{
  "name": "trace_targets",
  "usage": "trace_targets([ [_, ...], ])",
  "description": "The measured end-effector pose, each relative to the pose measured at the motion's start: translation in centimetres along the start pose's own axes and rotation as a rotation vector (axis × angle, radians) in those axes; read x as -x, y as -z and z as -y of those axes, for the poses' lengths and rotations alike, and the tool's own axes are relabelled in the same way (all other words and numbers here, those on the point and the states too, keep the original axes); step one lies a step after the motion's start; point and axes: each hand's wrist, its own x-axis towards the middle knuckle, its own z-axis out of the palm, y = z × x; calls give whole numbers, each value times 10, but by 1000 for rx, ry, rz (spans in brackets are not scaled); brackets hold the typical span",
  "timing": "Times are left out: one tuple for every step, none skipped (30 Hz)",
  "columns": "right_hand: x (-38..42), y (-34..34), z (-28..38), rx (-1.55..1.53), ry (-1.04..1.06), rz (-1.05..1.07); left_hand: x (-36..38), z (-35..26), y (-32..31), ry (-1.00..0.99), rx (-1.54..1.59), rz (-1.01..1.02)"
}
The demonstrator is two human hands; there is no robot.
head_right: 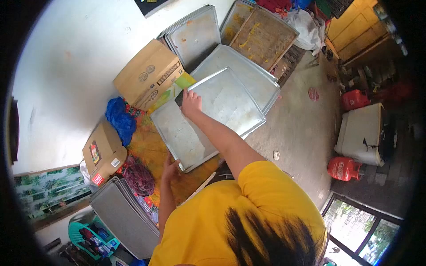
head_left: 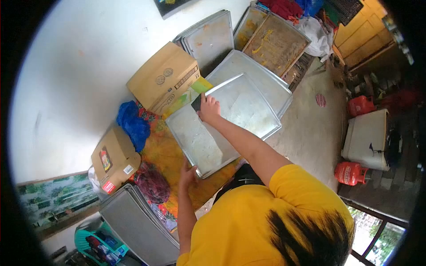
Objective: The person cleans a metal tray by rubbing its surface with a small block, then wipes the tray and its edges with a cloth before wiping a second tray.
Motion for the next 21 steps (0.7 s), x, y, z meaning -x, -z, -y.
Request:
trace_targets([
  [-7,3,-1,29,37,-24,1,-1,1,17,-15,-6],
  [-14,3,1,47,70,-29,1,-4,2,30,-27,-11],
  [-17,-2,8,63,98,-29,3,-5,2,49,-43,-15],
  [-17,-6,16,79,125,-27,0,4,2,-7,1,-29],
  [-16,-11,24,55,162,11,-5,15,0,-64,45,-45],
  [-12,-14,35,31,199,45,-12,26,2,-125,87,-61],
  [-8,-18,44,7,234,78,-17,34,8,-127,61,-48],
  [0,-23,52,-24,289,60,-22,42,16,-129,34,-32],
  [12,-28,53,-56,339,43,-21,42,14,-113,36,-25],
  [26,-32,47,-85,390,51,-17,34,8,-97,38,-18],
  [42,-34,41,-117,434,55,-10,25,5,-66,64,-20],
  [54,-32,34,-148,475,52,-6,13,3,-45,72,-12],
  [72,-26,16,-195,505,75,-2,2,0,-23,79,-4],
  [87,-14,-11,-243,534,97,0,-4,0,-6,72,10],
  [93,0,-39,-219,436,137,1,-7,1,11,63,23],
  [101,13,-67,-199,337,177,1,-8,2,8,55,35],
  [94,24,-96,-115,138,262,2,-9,3,5,49,44],
  [91,30,-132,-86,-35,163,3,-9,5,7,42,53],
  [89,48,-162,57,-185,85,3,-8,7,0,14,67],
  [85,56,-195,58,-349,10,3,-6,10,-7,-16,84],
  [88,67,-214,39,-427,-141,2,-5,11,-20,-44,103],
])
